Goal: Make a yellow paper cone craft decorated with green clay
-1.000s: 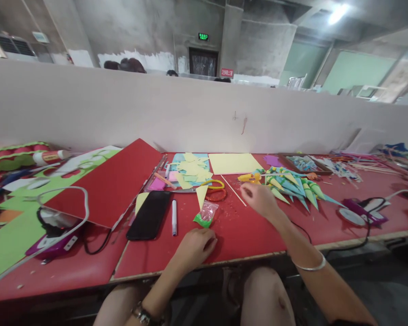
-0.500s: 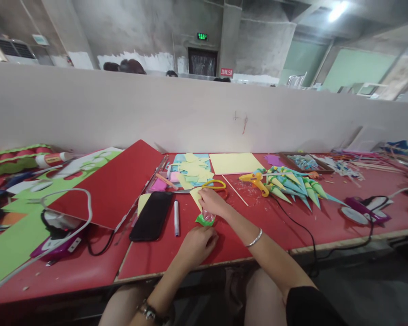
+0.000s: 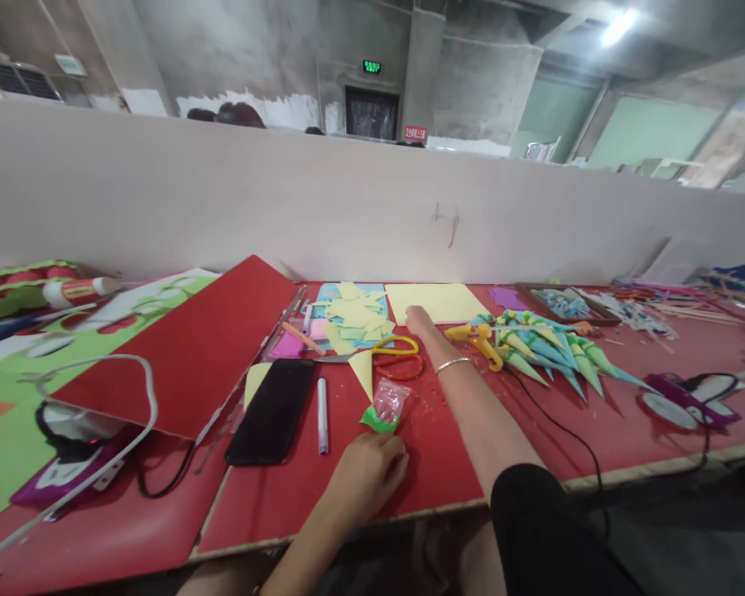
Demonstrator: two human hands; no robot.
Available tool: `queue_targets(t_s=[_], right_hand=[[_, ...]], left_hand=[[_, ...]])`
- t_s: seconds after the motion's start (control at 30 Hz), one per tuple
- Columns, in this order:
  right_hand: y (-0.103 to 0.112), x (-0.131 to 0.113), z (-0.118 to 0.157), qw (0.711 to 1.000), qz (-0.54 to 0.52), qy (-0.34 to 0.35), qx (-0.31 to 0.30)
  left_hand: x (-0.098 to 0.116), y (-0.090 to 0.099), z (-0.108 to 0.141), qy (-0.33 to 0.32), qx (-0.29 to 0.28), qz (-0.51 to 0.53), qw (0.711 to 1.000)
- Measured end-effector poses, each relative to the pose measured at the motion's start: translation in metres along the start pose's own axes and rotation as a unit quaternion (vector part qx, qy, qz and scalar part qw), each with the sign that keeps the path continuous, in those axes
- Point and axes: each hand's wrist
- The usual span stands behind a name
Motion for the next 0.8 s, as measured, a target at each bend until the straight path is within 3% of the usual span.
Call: queue_targets(t_s=[0.27, 0.47, 0.8], right_hand=[[-0.016, -0.019, -0.031, 0.996, 0.031, -0.056, -0.064], [-0.015, -0.017, -0.038, 0.996, 0.045, -0.055, -0.047], [-0.005, -0.007, -0.043, 0.994, 0.038, -0.048, -0.085]], left_hand=[[-0.003, -0.006, 0.004, -0.012, 0.011, 0.008, 1.000], [-0.006, -0.009, 0.007, -0.029, 0.026, 0.026, 0.999], [-0.004, -0.004, 0.008, -0.007, 0.003, 0.057, 0.998]])
Point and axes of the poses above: each hand's wrist, its own z-axis away from the middle knuckle, its own y-axis out of the back of the hand, x = y × z, and after that the axes turned 14 degrees about x, right-handed
